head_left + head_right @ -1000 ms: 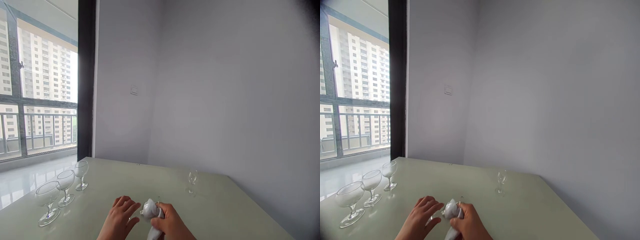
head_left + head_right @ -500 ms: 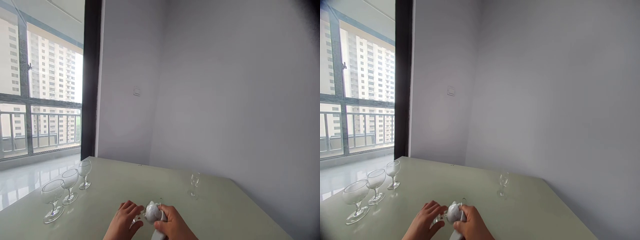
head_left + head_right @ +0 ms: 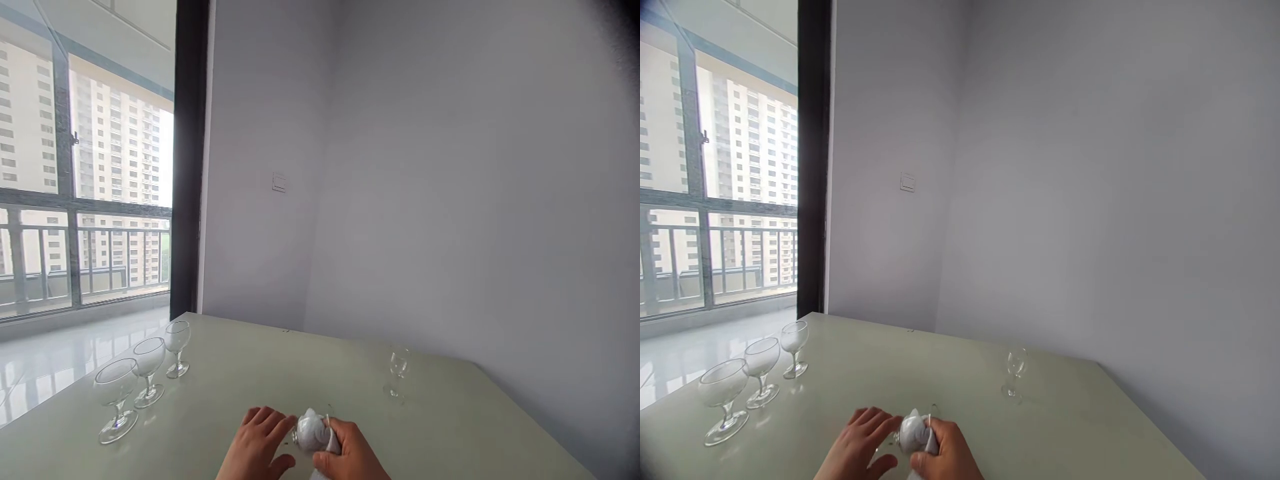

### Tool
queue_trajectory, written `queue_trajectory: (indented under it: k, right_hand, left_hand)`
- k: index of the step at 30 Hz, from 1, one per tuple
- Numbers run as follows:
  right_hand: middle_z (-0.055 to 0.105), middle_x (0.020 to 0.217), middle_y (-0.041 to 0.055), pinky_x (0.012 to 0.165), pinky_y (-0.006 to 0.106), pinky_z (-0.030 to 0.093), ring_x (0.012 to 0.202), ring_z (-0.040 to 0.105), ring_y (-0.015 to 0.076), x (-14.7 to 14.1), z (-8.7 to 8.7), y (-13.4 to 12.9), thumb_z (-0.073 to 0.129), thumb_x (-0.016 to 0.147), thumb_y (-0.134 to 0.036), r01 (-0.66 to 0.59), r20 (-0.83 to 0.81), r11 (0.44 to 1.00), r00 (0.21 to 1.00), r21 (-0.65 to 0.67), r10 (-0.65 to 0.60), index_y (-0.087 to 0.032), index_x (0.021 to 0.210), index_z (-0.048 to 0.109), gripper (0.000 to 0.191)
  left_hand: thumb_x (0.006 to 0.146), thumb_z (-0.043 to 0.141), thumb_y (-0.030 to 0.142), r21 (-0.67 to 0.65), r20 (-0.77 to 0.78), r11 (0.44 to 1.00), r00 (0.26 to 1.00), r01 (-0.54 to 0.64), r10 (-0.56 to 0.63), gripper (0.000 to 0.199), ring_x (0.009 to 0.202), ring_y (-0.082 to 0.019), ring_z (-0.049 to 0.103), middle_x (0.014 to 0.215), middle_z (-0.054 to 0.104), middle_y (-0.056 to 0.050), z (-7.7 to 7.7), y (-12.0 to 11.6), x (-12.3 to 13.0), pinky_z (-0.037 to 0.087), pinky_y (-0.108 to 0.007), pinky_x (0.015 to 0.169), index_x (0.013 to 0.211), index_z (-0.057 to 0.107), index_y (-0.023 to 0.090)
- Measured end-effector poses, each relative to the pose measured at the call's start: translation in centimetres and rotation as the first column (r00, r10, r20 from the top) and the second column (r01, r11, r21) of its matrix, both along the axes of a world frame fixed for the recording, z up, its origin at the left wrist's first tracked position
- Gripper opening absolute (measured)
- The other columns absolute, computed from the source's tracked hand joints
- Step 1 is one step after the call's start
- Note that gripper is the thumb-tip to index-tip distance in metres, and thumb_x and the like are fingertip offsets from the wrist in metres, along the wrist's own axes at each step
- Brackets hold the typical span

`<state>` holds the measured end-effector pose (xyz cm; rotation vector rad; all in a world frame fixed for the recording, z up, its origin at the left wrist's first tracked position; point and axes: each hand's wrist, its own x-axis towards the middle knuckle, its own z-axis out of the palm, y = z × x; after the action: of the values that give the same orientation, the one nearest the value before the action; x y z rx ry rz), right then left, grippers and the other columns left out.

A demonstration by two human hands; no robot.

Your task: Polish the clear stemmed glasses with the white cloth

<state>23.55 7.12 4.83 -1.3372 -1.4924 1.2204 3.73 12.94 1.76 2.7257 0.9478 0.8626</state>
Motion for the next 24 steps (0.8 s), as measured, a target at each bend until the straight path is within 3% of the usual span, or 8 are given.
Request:
queue_trajectory:
  k: [2, 4, 8, 12, 16, 19, 22, 24]
  right_hand:
    - [0.044, 0.060, -0.0050, 0.053, 0.022, 0.033, 0.054, 0.036, 0.0093, -0.7, -0.7, 0.4, 0.062, 0.062, -0.033, 0.025, -0.167, 0.997, 0.985, -0.068, -0.036, -0.016, 0.085, 0.063, 0.029]
    - [0.042, 0.060, -0.0055, 0.052, 0.022, 0.031, 0.053, 0.033, 0.0087, -1.2, -0.9, 0.5, 0.062, 0.062, -0.031, -0.009, -0.220, 0.998, 0.976, -0.058, -0.004, -0.015, 0.088, 0.062, 0.031]
    - [0.049, 0.067, -0.0044, 0.058, 0.021, 0.032, 0.063, 0.039, 0.0102, -0.8, 1.4, -0.6, 0.063, 0.058, -0.018, -0.128, 0.045, 0.989, 0.991, 0.071, 0.125, -0.016, 0.083, 0.065, 0.025]
    - [0.053, 0.068, -0.0044, 0.058, 0.021, 0.031, 0.065, 0.045, 0.0115, 0.6, 3.7, -1.8, 0.060, 0.064, -0.019, -0.267, 0.246, 0.963, 0.937, 0.042, 0.249, -0.018, 0.079, 0.066, 0.016]
    - [0.048, 0.066, -0.0048, 0.057, 0.021, 0.031, 0.061, 0.041, 0.0104, 0.2, 2.7, -1.2, 0.060, 0.063, -0.019, -0.107, 0.212, 0.994, 0.972, 0.036, 0.097, -0.019, 0.082, 0.066, 0.020]
    - [0.044, 0.065, -0.0051, 0.056, 0.021, 0.031, 0.059, 0.038, 0.0101, -0.7, 2.0, -0.8, 0.058, 0.062, -0.018, -0.022, 0.156, 1.000, 0.988, 0.001, 0.021, -0.019, 0.085, 0.065, 0.024]
    - [0.050, 0.068, -0.0044, 0.057, 0.021, 0.032, 0.063, 0.043, 0.0109, -0.5, 3.1, -1.7, 0.059, 0.063, -0.019, -0.079, 0.185, 0.997, 0.980, 0.013, 0.076, -0.022, 0.087, 0.066, 0.025]
    - [0.058, 0.075, -0.0036, 0.057, 0.021, 0.033, 0.066, 0.049, 0.0127, 0.2, 4.4, -2.9, 0.060, 0.065, -0.021, -0.113, 0.275, 0.993, 0.956, 0.021, 0.103, -0.025, 0.084, 0.068, 0.020]
  left_hand:
    - [0.078, 0.061, 0.030, 0.291, -0.001, 0.955, 0.998, -0.058, 0.061, 0.025, 0.076, -0.020, 0.060, 0.082, 0.070, -0.003, 0.1, -0.1, -0.1, 0.043, -0.034, 0.078, 0.102, 0.060, 0.023]
    - [0.081, 0.057, 0.027, 0.356, -0.016, 0.932, 0.997, -0.061, 0.071, 0.017, 0.067, -0.017, 0.058, 0.074, 0.068, -0.001, 0.3, -0.1, -0.4, 0.042, -0.032, 0.073, 0.098, 0.060, 0.023]
    - [0.078, 0.061, 0.034, -0.100, -0.035, 0.995, 0.999, -0.011, 0.008, 0.014, 0.063, -0.015, 0.056, 0.067, 0.064, 0.001, 0.8, 0.1, -0.8, 0.040, -0.026, 0.065, 0.078, 0.063, 0.020]
    - [0.073, 0.064, 0.031, -0.628, 0.008, 0.777, 0.999, 0.038, -0.042, 0.012, 0.073, -0.016, 0.059, 0.071, 0.067, 0.003, 1.2, -0.2, -0.2, 0.039, -0.021, 0.061, 0.072, 0.065, 0.019]
    - [0.072, 0.063, 0.028, -0.284, -0.120, 0.953, 0.990, -0.105, 0.073, 0.009, 0.072, -0.018, 0.059, 0.076, 0.070, 0.000, 1.0, -0.7, 0.4, 0.037, -0.027, 0.067, 0.077, 0.061, 0.021]
    - [0.076, 0.058, 0.030, -0.114, -0.142, 0.975, 0.974, -0.191, 0.175, 0.008, 0.065, -0.018, 0.057, 0.069, 0.068, 0.000, 0.7, -0.7, 0.4, 0.034, -0.027, 0.062, 0.075, 0.057, 0.022]
    - [0.074, 0.059, 0.032, -0.288, -0.093, 0.940, 0.982, -0.186, 0.165, 0.012, 0.058, -0.013, 0.049, 0.059, 0.059, 0.004, 1.0, -0.6, 0.3, 0.028, -0.024, 0.055, 0.068, 0.055, 0.022]
    - [0.068, 0.064, 0.042, -0.573, -0.013, 0.817, 0.997, -0.067, 0.073, 0.026, 0.052, -0.010, 0.038, 0.052, 0.045, 0.007, 1.5, -0.8, 0.2, 0.023, -0.022, 0.049, 0.061, 0.051, 0.020]
